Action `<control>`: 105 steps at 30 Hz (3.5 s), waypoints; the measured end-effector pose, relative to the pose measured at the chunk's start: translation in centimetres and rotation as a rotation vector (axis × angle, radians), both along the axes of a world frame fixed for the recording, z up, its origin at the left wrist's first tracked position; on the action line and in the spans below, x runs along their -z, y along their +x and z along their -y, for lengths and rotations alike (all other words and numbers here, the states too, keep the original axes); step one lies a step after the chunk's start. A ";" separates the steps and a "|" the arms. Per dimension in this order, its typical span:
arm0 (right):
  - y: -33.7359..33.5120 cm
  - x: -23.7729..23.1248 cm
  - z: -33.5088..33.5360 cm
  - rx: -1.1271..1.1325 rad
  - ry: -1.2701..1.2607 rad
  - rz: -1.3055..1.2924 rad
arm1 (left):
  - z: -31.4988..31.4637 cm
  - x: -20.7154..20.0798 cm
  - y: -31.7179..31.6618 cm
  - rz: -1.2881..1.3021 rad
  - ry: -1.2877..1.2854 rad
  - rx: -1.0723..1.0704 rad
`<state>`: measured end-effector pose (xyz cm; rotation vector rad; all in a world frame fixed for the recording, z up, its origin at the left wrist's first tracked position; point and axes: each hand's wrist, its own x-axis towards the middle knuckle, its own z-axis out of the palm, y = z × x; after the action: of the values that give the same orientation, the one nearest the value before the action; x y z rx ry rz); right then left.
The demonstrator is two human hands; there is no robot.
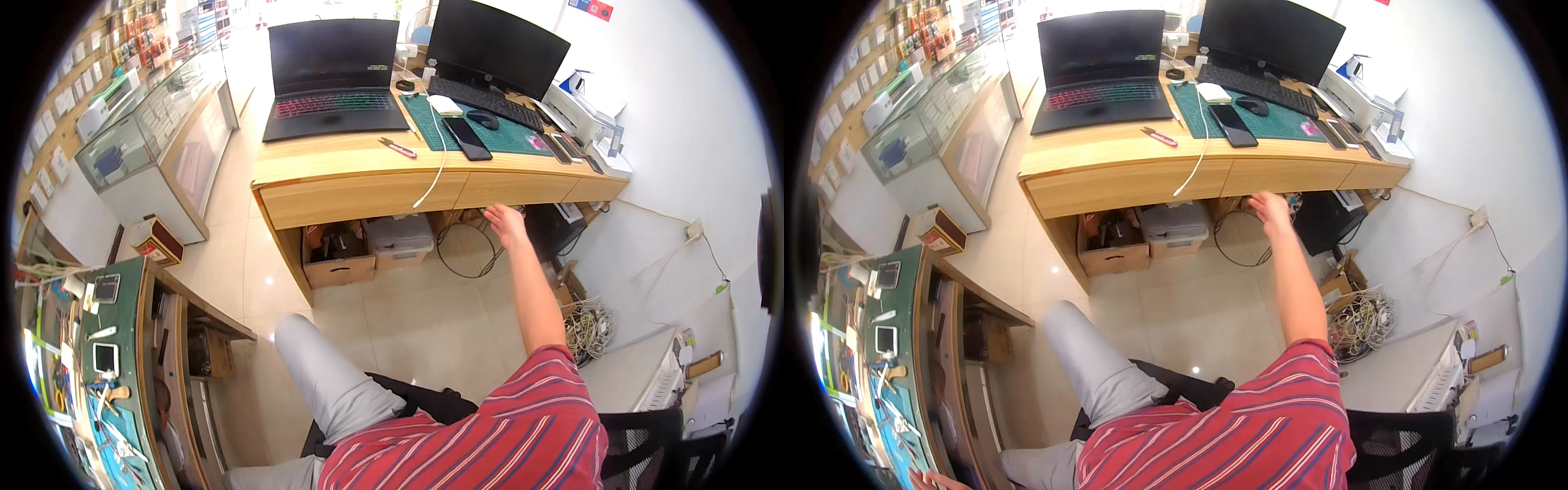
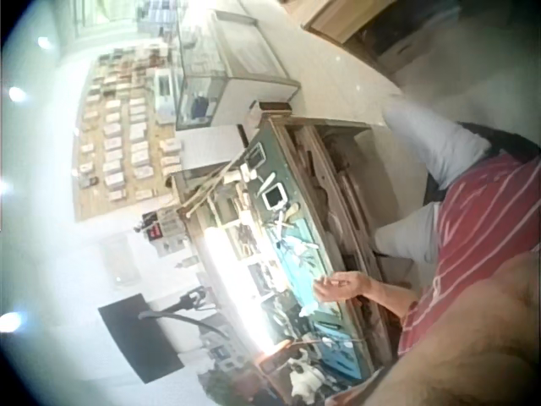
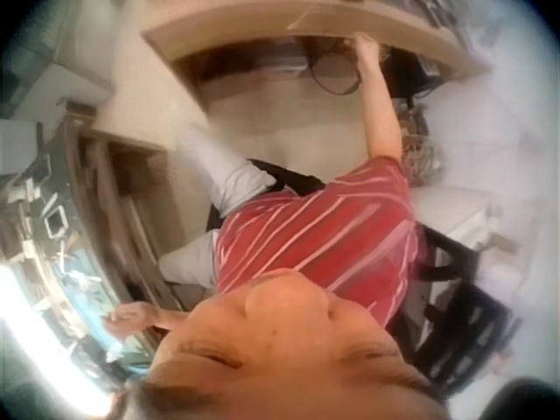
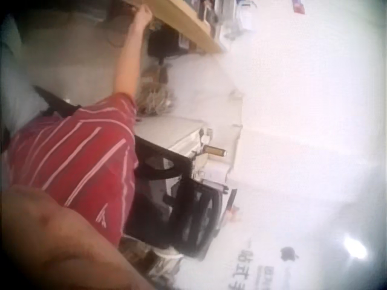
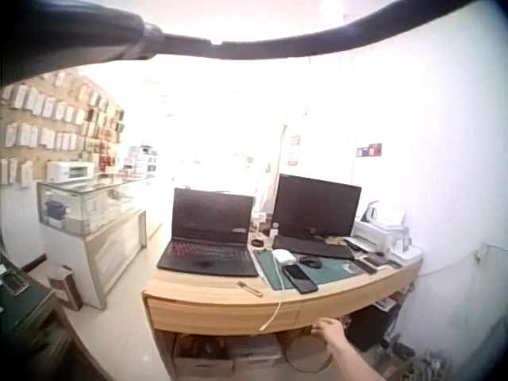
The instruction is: The person works on a small black electronic component on a blue workbench mat. They use a hot air gun to heat the component, apply flux with a syringe, and use tweezers to adjust parts. They also use a red marker to label the component and retrieve tools from a drawer.
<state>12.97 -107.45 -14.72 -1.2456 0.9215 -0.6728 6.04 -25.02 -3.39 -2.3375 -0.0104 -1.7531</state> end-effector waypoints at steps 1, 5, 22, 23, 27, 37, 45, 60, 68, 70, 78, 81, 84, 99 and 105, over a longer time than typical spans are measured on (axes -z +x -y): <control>-0.3 1.5 3.5 0.050 0.282 0.135 | 0.7 0.2 0.3 -0.011 -0.008 0.001; 1.9 6.3 10.0 0.232 0.516 0.317 | 2.7 1.5 1.3 -0.096 -0.111 0.066; -11.4 2.9 3.0 0.401 -0.716 -0.255 | 19.2 4.5 16.5 -0.577 -0.026 0.667; -10.7 -0.4 2.2 0.305 -0.913 -0.310 | 19.0 5.9 16.5 -0.599 -0.175 0.710; -5.1 -8.7 5.9 -0.451 -1.457 -0.478 | 19.9 7.8 17.5 -0.662 -0.254 0.824; -1.4 -11.3 9.1 -0.844 -1.677 -1.006 | 14.4 8.5 11.4 -0.601 -0.390 0.726; 0.4 -18.5 -18.4 -0.889 -1.645 -0.512 | 16.6 7.4 7.0 -0.870 -0.522 0.764; 6.9 -9.6 -62.6 -2.074 -0.362 0.535 | 5.4 4.9 -0.7 -0.812 -1.012 0.787; 13.2 -14.8 -67.2 -1.725 -0.149 0.794 | -4.8 1.6 -5.9 -0.445 -0.996 0.198; 12.4 -14.4 -71.1 -1.888 -0.179 0.791 | -9.1 2.7 -6.3 -0.328 -0.709 -0.108; 8.5 -11.6 -88.4 -2.342 -0.582 0.960 | -13.3 2.4 -6.5 -0.422 -0.741 -0.203; 9.3 -11.2 -90.3 -2.487 -0.540 0.780 | -14.2 2.6 -7.0 -0.439 -0.763 -0.155; 8.9 -11.3 -90.6 -2.499 -0.622 0.738 | -14.9 2.5 -7.3 -0.434 -0.753 -0.136; 10.8 -11.0 -92.2 -2.563 -0.529 0.810 | -14.5 3.3 -8.0 -0.594 -0.445 -0.225; 10.4 -10.8 -91.9 -2.559 -0.566 0.839 | -14.3 3.8 -7.8 -0.598 -0.365 -0.276</control>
<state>23.41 -15.53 -3.89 -1.3183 -1.7183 0.7577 -1.79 -10.77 -7.15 -2.8552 -0.5657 -0.9401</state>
